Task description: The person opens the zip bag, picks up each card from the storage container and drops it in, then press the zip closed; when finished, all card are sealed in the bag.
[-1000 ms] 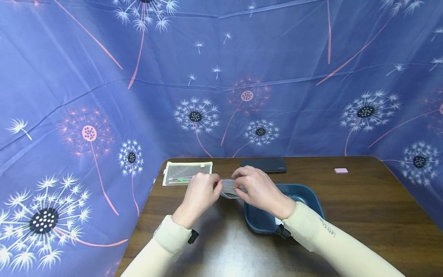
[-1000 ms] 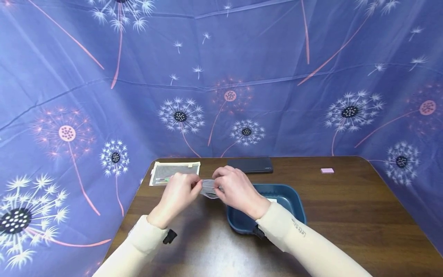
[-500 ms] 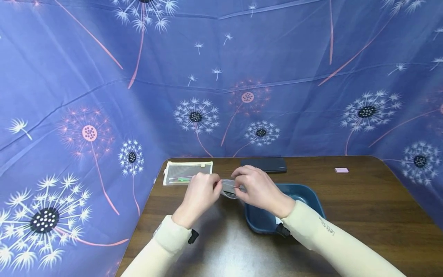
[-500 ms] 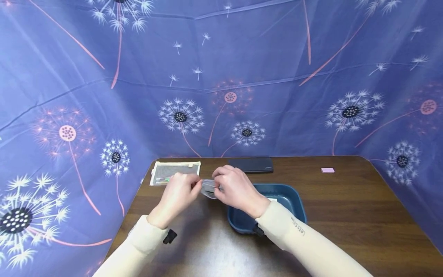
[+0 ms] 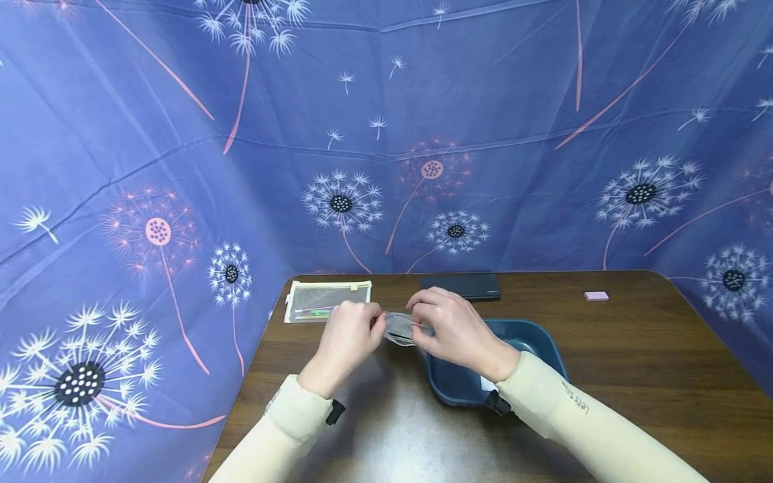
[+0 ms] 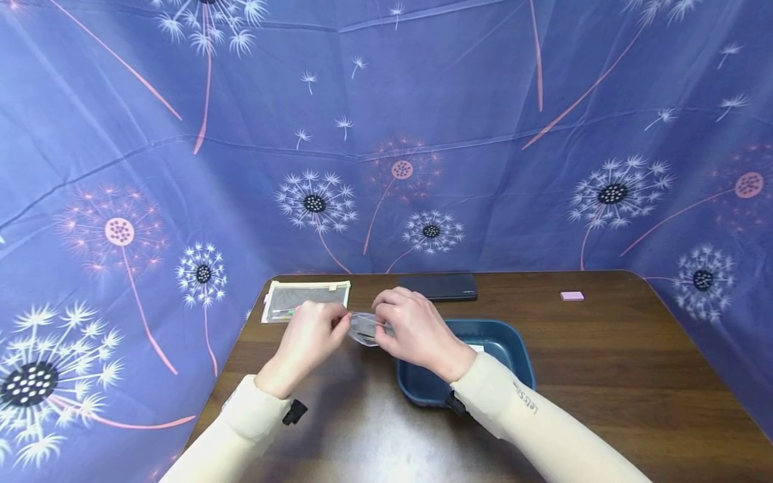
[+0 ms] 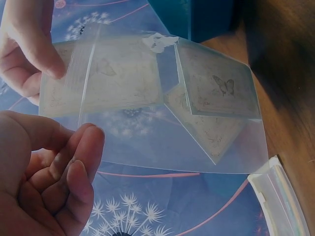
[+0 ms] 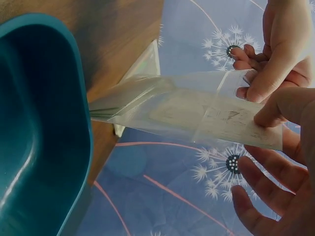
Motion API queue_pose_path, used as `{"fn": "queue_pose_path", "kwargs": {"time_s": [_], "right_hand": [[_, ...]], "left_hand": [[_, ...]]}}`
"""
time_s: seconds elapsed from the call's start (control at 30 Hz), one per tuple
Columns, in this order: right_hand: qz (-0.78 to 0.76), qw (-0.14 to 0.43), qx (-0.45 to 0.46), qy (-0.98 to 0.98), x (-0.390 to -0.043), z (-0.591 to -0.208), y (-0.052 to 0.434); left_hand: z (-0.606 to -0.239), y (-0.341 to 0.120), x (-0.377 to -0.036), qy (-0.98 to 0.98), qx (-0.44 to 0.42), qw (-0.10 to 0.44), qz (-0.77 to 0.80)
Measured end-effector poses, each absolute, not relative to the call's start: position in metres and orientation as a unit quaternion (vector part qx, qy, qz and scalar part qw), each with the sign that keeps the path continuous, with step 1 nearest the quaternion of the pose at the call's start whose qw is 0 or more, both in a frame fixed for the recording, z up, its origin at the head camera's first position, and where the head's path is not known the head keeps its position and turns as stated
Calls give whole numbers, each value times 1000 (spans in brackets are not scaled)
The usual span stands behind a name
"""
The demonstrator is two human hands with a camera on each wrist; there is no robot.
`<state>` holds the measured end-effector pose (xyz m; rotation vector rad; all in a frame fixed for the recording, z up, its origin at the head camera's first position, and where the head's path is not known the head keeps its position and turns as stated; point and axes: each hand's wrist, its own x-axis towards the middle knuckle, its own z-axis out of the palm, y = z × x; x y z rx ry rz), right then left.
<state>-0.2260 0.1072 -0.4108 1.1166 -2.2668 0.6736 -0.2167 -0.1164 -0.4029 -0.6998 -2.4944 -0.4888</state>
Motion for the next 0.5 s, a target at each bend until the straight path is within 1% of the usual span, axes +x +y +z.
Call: {"fn": "queue_pose_path", "kwargs": {"time_s": [0.2,0.5], "right_hand": [[245,260,408,-840,-227,-411,107],[203,191,409,-869,-229,-417,103]], "left_hand": [[-403,-116,-217,-914,-259,254,-183],[-404,-114,-217,-915,-262,248,-180]]}}
